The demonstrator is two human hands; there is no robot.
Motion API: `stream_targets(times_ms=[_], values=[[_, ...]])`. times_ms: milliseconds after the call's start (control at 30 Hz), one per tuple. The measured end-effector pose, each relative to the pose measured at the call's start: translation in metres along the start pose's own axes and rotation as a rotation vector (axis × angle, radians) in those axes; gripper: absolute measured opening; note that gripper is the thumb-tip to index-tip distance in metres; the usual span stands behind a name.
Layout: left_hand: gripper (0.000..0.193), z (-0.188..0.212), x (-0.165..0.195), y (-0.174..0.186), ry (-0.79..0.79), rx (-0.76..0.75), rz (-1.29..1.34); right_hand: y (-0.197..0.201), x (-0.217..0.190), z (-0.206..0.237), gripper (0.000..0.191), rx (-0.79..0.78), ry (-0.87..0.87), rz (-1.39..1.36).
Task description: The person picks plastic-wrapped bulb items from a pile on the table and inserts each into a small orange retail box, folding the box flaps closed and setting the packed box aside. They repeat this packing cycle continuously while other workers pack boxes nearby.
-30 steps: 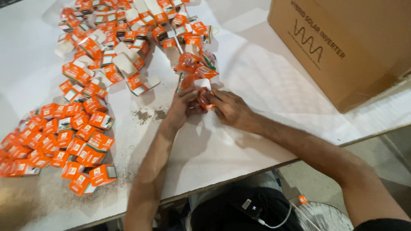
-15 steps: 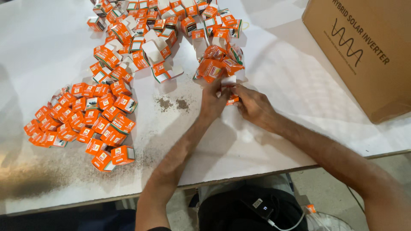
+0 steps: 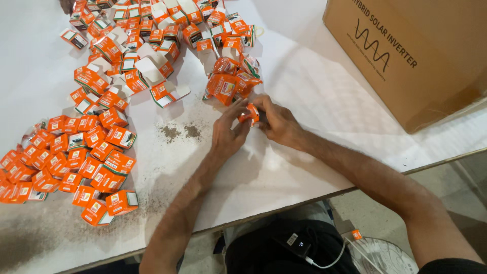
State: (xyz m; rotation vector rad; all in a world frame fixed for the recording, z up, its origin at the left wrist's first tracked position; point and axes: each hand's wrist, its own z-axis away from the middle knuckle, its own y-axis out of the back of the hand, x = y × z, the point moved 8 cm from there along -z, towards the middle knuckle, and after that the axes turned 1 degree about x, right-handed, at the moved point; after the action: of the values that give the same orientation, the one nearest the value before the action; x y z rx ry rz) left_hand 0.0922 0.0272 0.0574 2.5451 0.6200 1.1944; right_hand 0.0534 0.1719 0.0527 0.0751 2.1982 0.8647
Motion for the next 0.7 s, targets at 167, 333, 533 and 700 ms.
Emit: stream_targets(times_ms=[167, 333, 533, 700], values=[[0.019, -0.002, 0.0, -0.001, -0.025, -0.046, -0.028, -0.002, 0.005, 0.001, 0.06, -0.042, -0.071, -0.004], [0.022, 0.005, 0.015, -0.003, -0.204, -0.133, -0.185, -0.006, 0.012, 0.002, 0.059, -0.069, -0.104, 0.018], [0.01, 0.011, 0.024, -0.016, -0.299, -0.223, -0.396, -0.005, 0.0, 0.003, 0.065, -0.026, 0.015, 0.131], [0.019, 0.012, 0.017, -0.005, -0.165, -0.15, -0.311, 0.002, -0.018, -0.002, 0.059, 0.012, 0.095, -0.086]])
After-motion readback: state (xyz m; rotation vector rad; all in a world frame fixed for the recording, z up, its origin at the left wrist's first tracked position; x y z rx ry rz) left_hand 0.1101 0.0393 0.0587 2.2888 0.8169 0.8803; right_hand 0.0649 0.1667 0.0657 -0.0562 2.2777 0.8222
